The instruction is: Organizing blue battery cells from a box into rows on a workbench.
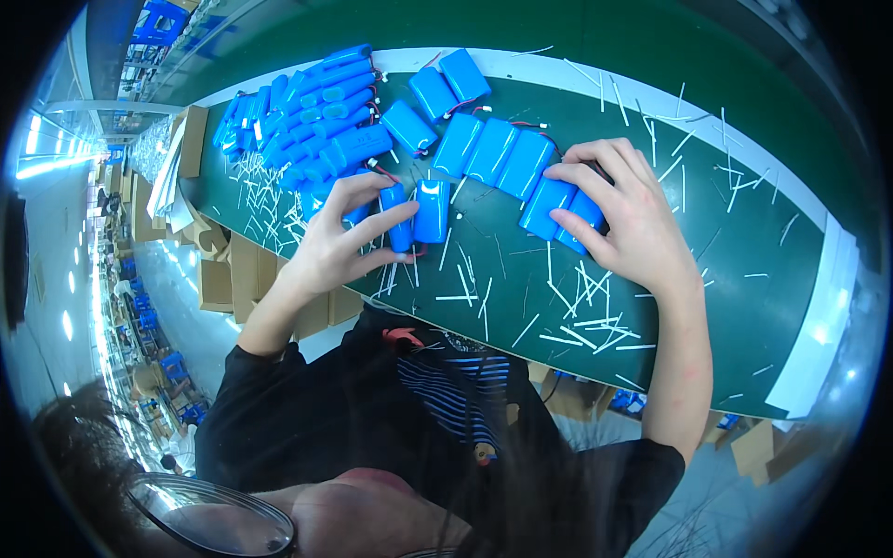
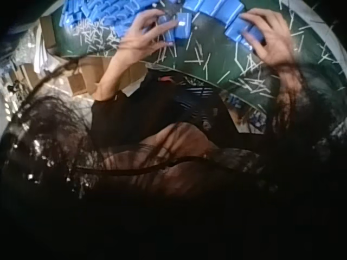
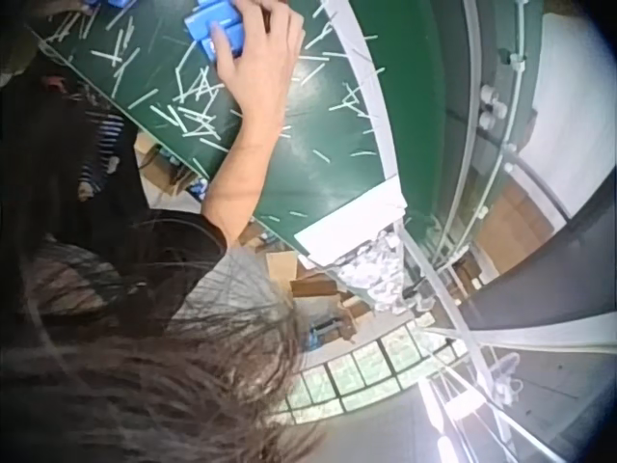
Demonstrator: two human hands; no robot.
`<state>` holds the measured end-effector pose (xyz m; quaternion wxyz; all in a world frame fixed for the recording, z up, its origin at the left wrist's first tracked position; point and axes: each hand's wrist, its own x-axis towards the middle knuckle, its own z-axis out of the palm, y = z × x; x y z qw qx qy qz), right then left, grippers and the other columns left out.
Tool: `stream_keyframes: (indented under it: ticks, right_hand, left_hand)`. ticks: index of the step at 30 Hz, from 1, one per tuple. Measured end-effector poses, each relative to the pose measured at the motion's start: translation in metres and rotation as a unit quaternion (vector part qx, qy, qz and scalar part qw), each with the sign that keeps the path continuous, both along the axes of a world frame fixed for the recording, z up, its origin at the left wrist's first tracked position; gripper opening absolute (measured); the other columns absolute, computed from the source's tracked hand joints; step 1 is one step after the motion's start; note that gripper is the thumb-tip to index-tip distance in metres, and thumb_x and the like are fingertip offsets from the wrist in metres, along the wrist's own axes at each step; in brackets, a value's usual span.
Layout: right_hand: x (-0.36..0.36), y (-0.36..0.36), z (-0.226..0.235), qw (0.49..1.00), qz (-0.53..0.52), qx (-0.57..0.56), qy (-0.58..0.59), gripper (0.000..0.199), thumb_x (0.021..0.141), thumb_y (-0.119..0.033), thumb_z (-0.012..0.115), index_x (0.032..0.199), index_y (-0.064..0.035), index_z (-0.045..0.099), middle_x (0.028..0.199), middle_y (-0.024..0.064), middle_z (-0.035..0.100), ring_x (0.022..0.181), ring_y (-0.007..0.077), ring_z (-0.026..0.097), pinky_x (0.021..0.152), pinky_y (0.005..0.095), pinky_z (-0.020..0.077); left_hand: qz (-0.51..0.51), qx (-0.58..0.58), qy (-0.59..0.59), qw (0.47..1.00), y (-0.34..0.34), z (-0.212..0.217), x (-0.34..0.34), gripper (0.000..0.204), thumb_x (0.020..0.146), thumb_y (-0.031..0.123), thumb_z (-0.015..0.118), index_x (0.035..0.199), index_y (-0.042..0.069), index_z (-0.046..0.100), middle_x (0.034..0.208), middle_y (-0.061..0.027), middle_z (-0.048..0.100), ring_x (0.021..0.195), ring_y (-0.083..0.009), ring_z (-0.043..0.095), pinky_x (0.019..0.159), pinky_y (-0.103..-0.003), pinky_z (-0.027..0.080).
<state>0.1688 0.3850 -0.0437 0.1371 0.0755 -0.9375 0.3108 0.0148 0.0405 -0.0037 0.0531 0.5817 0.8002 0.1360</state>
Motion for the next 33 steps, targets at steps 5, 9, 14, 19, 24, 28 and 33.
stream_keyframes:
  ticks: [5, 9, 14, 19, 24, 28, 33]
  right_hand:
    - [-0.001, 0.004, 0.007, 1.000, 0.001, 0.007, -0.013, 0.034, 0.092, -0.020, 0.078, 0.124, -0.0102, 0.073, 0.130, 0.0084, 0.064, 0.117, 0.0300, 0.057, 0.102, 0.0441, 0.0487]
    - [0.000, 0.002, 0.003, 1.000, 0.006, -0.003, -0.019, 0.034, 0.092, -0.020, 0.078, 0.124, -0.0099, 0.073, 0.131, 0.0085, 0.064, 0.117, 0.0302, 0.057, 0.103, 0.0440, 0.0486]
    - [0.002, -0.001, 0.004, 1.000, -0.002, 0.009, -0.017, 0.035, 0.091, -0.019, 0.078, 0.125, -0.0095, 0.073, 0.132, 0.0087, 0.064, 0.118, 0.0306, 0.057, 0.103, 0.0437, 0.0486]
    - [0.002, 0.000, 0.003, 0.999, -0.004, -0.006, -0.031, 0.036, 0.091, -0.019, 0.078, 0.125, -0.0093, 0.073, 0.133, 0.0091, 0.064, 0.120, 0.0310, 0.057, 0.104, 0.0437, 0.0486]
    - [0.002, 0.002, 0.004, 1.000, 0.004, 0.008, -0.030, 0.036, 0.091, -0.018, 0.077, 0.126, -0.0089, 0.073, 0.132, 0.0095, 0.064, 0.121, 0.0310, 0.057, 0.104, 0.0438, 0.0486]
    - [-0.002, 0.001, 0.007, 0.999, 0.003, -0.007, -0.034, 0.037, 0.092, -0.018, 0.077, 0.127, -0.0087, 0.073, 0.132, 0.0092, 0.064, 0.122, 0.0308, 0.057, 0.105, 0.0439, 0.0483]
    - [0.004, 0.003, 0.006, 0.998, -0.022, -0.023, -0.055, 0.039, 0.092, -0.024, 0.077, 0.128, -0.0089, 0.072, 0.136, 0.0111, 0.062, 0.124, 0.0327, 0.056, 0.107, 0.0454, 0.0477]
  left_hand:
    - [0.003, 0.049, -0.048, 0.998, 0.001, -0.013, 0.002, 0.062, 0.081, 0.038, 0.090, 0.135, 0.013, 0.072, 0.145, -0.0109, 0.061, 0.140, -0.0323, 0.058, 0.107, -0.045, 0.050]
    - [0.028, 0.010, 0.112, 0.993, -0.006, 0.009, 0.004, 0.056, 0.087, 0.043, 0.085, 0.135, 0.016, 0.073, 0.146, -0.0096, 0.061, 0.140, -0.0311, 0.058, 0.107, -0.046, 0.046]
    - [0.075, -0.014, 0.337, 0.938, 0.018, 0.025, -0.029, 0.039, 0.096, 0.035, 0.080, 0.127, 0.013, 0.074, 0.140, -0.0088, 0.064, 0.127, -0.0275, 0.063, 0.099, -0.040, 0.049]
    - [0.083, 0.070, 0.244, 0.964, 0.011, 0.034, -0.039, 0.030, 0.092, 0.021, 0.084, 0.119, 0.010, 0.075, 0.104, -0.0039, 0.071, 0.092, -0.0208, 0.063, 0.082, -0.033, 0.049]
    - [0.228, 0.137, 0.044, 0.963, -0.022, 0.013, 0.021, 0.026, 0.092, 0.004, 0.080, 0.117, 0.005, 0.073, 0.076, -0.0011, 0.064, 0.060, -0.0150, 0.053, 0.057, -0.027, 0.044]
    - [0.359, 0.111, -0.041, 0.926, -0.051, -0.033, 0.050, 0.027, 0.093, 0.002, 0.078, 0.119, 0.005, 0.072, 0.074, -0.0013, 0.062, 0.055, -0.0150, 0.050, 0.053, -0.027, 0.041]
    - [0.359, 0.080, -0.050, 0.929, -0.033, -0.050, 0.059, 0.037, 0.093, 0.011, 0.081, 0.128, 0.005, 0.070, 0.089, -0.0037, 0.066, 0.069, -0.0170, 0.058, 0.063, -0.028, 0.047]
